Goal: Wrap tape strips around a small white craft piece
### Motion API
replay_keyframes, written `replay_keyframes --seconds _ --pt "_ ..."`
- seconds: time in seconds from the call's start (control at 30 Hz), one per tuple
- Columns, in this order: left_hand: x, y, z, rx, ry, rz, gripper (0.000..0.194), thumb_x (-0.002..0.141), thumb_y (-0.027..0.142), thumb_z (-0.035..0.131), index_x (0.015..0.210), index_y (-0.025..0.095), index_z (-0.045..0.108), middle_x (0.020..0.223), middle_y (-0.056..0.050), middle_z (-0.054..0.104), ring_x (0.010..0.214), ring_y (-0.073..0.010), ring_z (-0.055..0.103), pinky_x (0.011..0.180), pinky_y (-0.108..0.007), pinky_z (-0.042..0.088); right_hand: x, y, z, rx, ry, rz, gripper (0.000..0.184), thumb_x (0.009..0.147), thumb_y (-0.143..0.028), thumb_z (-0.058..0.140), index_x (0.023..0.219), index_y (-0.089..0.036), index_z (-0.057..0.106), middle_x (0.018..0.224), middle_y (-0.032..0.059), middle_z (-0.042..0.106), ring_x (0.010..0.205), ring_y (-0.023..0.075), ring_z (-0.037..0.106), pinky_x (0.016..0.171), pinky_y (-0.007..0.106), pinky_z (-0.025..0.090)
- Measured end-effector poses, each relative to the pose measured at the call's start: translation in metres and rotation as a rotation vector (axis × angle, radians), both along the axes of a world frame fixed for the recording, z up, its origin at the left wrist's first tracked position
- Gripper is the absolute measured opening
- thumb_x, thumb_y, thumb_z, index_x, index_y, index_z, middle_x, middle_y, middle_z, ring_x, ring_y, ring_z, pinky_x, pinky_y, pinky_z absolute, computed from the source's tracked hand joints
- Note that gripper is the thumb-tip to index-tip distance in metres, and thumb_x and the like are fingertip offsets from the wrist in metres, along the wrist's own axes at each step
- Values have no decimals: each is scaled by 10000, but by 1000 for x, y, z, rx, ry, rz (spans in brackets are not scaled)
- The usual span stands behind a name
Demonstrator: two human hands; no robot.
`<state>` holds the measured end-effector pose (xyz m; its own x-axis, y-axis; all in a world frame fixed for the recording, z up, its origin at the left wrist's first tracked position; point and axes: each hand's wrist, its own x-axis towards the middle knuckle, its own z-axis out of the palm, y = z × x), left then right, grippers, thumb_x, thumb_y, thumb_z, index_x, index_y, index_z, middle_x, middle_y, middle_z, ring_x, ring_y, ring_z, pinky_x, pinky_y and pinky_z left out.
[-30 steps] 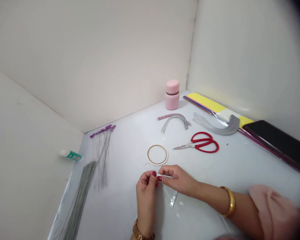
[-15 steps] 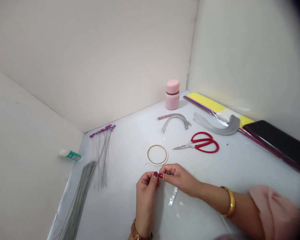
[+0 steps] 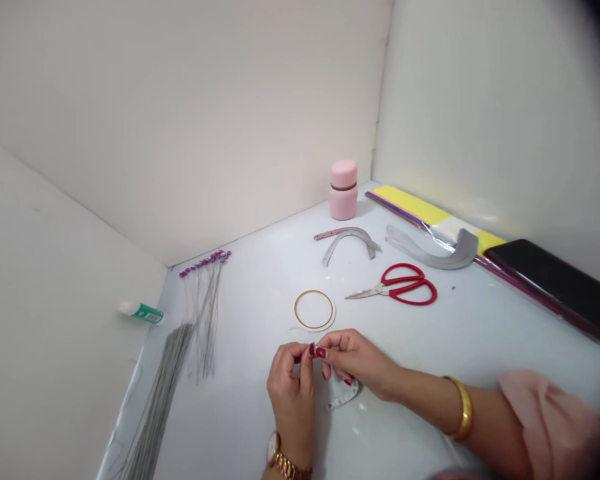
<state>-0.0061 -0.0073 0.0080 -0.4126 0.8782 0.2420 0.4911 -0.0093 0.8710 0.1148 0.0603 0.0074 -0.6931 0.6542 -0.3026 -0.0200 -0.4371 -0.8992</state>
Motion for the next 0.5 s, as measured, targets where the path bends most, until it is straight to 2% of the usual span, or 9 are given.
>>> replay_keyframes --seconds 0.13,0.27,0.4,0.5 --pt "-5 0 -3 115 143 -52 127 797 133 508 809 169 629 792 -73 613 776 -190 543 732 -334 422 1 0 1 -27 49 -13 315 721 -434 596 746 -120 592 559 -15 570 370 27 315 375 164 263" --pt "-10 0 -4 159 200 -118 203 780 102 526 891 196 667 838 -79 641 802 -195 553 737 -338 440 2 1 1 -42 67 -49 304 732 -425 587 726 -121 581 569 -7 577 379 31 325 380 167 265" --pt "-11 1 -4 125 163 -160 233 774 110 535 901 230 690 848 -74 654 798 -196 566 733 -342 455 1 2 0 -43 61 -86 278 728 -397 600 730 -119 584 557 -14 567 382 31 323 389 171 266" --pt "-9 0 -4 72 63 -144 225 773 144 547 936 229 677 914 -81 651 862 -210 569 787 -364 447 1 3 1 -38 55 -96 281 723 -396 605 743 -116 596 557 -18 560 387 30 333 390 171 262"
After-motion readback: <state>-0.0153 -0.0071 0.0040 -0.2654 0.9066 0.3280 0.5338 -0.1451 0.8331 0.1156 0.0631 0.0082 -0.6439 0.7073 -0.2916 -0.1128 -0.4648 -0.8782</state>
